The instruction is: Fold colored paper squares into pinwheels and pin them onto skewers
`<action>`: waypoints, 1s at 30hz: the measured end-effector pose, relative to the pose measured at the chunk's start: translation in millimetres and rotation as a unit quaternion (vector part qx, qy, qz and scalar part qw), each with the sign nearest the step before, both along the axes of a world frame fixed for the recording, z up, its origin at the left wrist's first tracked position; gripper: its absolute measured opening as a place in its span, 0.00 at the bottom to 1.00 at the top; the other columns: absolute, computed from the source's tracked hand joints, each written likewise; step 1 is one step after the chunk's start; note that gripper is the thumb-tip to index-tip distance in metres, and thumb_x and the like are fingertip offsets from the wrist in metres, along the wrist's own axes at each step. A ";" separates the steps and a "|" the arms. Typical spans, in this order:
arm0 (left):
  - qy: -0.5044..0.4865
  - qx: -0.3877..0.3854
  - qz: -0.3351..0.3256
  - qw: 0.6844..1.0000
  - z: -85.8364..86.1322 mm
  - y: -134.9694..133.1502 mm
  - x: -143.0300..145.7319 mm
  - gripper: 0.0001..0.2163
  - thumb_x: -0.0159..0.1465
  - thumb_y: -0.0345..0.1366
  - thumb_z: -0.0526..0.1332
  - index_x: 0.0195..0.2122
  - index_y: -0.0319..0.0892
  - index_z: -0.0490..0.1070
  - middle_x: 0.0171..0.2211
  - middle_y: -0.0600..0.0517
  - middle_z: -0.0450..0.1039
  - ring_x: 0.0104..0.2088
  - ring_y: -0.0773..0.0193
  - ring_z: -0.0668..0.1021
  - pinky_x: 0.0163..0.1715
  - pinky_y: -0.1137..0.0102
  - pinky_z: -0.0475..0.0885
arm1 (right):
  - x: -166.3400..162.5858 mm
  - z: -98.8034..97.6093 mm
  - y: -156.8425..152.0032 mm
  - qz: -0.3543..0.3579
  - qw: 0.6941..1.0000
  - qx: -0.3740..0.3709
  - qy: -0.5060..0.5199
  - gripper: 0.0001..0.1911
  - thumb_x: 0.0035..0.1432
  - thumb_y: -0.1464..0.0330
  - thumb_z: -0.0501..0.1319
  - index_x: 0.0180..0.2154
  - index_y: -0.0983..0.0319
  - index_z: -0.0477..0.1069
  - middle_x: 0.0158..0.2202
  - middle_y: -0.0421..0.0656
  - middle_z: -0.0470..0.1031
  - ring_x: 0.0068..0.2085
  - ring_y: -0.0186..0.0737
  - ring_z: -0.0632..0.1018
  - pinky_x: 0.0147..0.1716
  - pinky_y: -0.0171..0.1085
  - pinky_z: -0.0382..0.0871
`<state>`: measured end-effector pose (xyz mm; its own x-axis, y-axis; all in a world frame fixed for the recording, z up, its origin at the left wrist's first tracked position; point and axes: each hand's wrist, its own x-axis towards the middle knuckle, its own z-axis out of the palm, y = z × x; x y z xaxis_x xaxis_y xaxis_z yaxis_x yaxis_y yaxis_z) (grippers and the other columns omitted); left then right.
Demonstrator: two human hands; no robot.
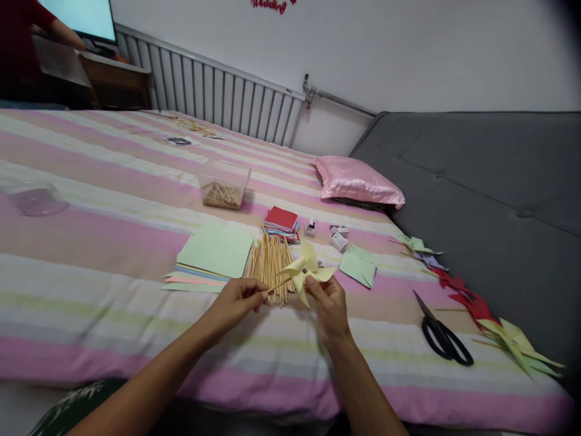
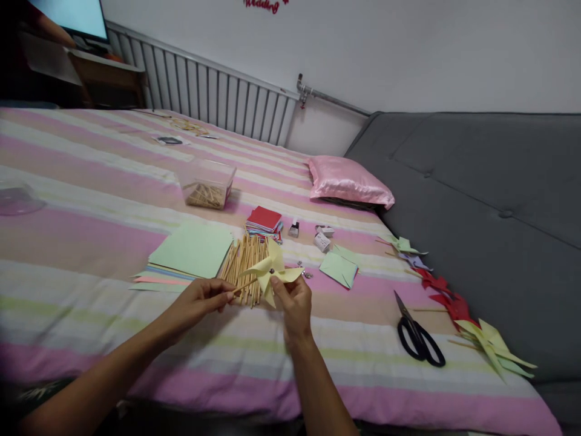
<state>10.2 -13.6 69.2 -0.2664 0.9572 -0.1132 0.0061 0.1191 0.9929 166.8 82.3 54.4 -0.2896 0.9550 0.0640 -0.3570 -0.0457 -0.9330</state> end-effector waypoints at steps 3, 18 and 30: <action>-0.001 -0.002 -0.015 1.000 -5.6 1.1 8.5 0.08 0.51 0.35 0.62 0.30 0.37 0.77 0.23 0.52 0.73 0.23 0.69 0.69 0.25 0.74 0.61 | -3.6 -5.6 -0.6 -0.031 0.999 -0.027 0.006 0.15 0.42 0.64 0.69 0.32 0.65 0.72 0.28 0.41 0.75 0.28 0.33 0.72 0.29 0.33 0.65; -0.056 0.017 -0.011 0.998 -20.7 1.0 23.3 0.09 0.53 0.37 0.63 0.32 0.37 0.76 0.23 0.52 0.73 0.23 0.70 0.70 0.24 0.74 0.62 | -4.2 -1.9 -0.8 -0.091 0.994 -0.061 -0.015 0.17 0.37 0.62 0.71 0.26 0.68 0.72 0.22 0.39 0.72 0.23 0.31 0.69 0.24 0.31 0.63; -0.027 0.008 -0.071 0.997 -23.3 3.6 19.9 0.10 0.53 0.37 0.62 0.33 0.37 0.75 0.25 0.50 0.75 0.24 0.67 0.74 0.26 0.72 0.67 | -0.8 -2.8 4.1 -0.107 0.990 -0.079 -0.039 0.17 0.35 0.62 0.71 0.23 0.68 0.71 0.19 0.38 0.70 0.21 0.30 0.67 0.21 0.31 0.61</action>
